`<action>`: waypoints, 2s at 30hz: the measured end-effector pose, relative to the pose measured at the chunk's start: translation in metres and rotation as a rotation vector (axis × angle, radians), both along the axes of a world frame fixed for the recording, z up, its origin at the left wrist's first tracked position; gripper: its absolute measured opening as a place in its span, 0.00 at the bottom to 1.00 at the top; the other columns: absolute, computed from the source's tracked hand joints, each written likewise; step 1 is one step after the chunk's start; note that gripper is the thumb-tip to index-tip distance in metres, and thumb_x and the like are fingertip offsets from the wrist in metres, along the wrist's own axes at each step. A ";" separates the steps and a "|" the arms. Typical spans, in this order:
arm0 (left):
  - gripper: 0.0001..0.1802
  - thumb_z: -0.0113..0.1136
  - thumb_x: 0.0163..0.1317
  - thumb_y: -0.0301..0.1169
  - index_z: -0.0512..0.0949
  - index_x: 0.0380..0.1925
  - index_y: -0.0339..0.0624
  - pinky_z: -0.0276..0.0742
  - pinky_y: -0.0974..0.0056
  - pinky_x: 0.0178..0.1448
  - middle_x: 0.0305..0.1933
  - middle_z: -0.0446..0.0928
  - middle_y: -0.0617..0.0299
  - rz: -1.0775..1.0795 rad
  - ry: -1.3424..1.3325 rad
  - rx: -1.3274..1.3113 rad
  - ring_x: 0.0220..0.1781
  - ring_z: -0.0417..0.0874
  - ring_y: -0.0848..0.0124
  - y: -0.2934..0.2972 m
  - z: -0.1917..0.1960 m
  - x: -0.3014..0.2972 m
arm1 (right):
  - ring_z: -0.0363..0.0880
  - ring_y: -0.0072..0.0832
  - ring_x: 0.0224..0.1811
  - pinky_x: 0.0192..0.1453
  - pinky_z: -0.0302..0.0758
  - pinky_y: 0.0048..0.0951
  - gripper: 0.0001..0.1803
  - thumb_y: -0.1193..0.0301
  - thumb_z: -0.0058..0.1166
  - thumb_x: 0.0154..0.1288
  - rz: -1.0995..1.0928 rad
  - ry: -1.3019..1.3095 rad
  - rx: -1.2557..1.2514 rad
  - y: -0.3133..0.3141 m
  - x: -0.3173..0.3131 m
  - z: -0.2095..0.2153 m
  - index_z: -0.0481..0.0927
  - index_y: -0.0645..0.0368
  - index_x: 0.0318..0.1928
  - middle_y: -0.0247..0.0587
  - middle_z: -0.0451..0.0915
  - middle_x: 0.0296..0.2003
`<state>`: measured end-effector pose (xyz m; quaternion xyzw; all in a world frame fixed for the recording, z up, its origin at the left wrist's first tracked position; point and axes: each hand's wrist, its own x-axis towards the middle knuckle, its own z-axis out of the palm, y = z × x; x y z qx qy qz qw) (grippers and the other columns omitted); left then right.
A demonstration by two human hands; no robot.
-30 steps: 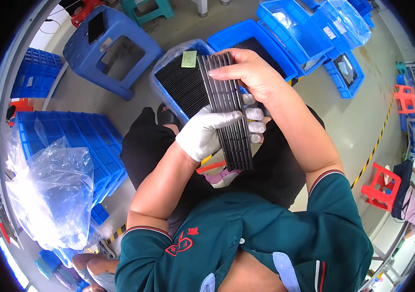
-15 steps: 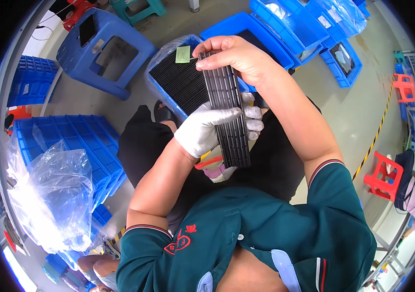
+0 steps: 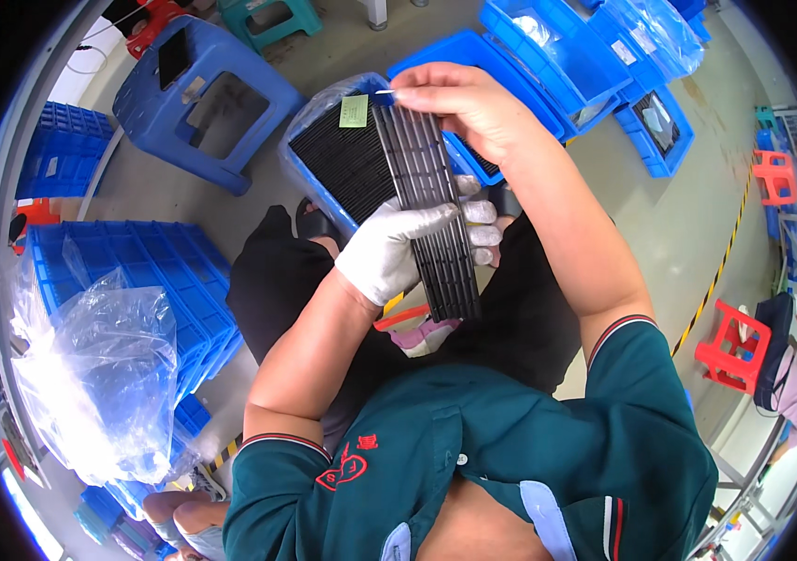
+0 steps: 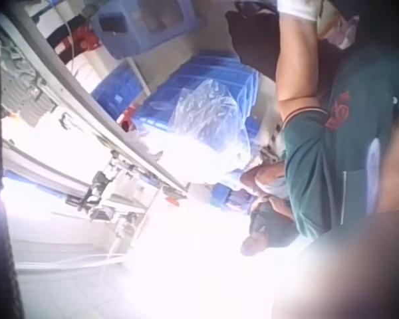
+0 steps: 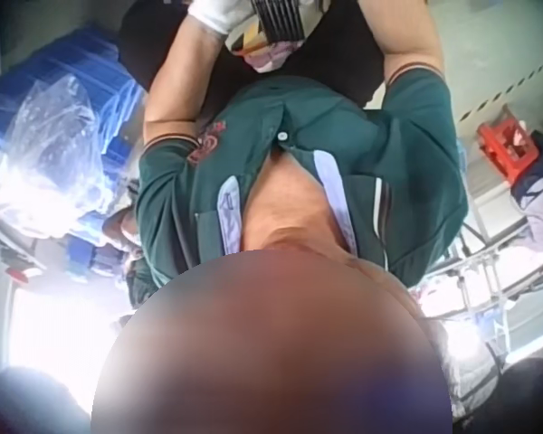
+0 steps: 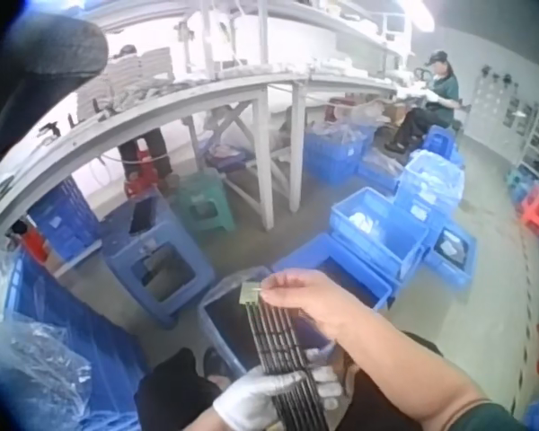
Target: Organizing and inspecting a stack of black metal strips in a manufacturing setting.
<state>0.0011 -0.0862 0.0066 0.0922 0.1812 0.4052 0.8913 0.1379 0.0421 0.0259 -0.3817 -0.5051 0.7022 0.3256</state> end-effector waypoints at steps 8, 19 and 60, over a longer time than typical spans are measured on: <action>0.22 0.56 0.64 0.23 0.71 0.59 0.36 0.79 0.45 0.58 0.52 0.79 0.47 0.136 0.073 0.002 0.54 0.82 0.50 0.005 -0.004 -0.012 | 0.79 0.24 0.44 0.51 0.73 0.26 0.16 0.68 0.58 0.66 -0.079 -0.017 0.004 -0.002 0.014 0.002 0.80 0.61 0.52 0.38 0.82 0.42; 0.15 0.57 0.62 0.19 0.75 0.50 0.36 0.84 0.53 0.48 0.43 0.79 0.53 0.328 0.100 -0.059 0.44 0.85 0.57 0.009 0.011 -0.023 | 0.79 0.18 0.40 0.47 0.75 0.21 0.07 0.76 0.62 0.63 -0.055 -0.169 0.378 -0.039 -0.003 0.013 0.85 0.62 0.41 0.32 0.83 0.35; 0.10 0.56 0.61 0.19 0.77 0.44 0.35 0.82 0.60 0.42 0.37 0.80 0.56 0.444 0.368 -0.084 0.37 0.84 0.65 0.014 -0.003 -0.028 | 0.80 0.36 0.28 0.33 0.76 0.31 0.06 0.76 0.66 0.52 -0.197 -0.456 1.302 -0.055 -0.034 0.018 0.83 0.59 0.32 0.39 0.82 0.27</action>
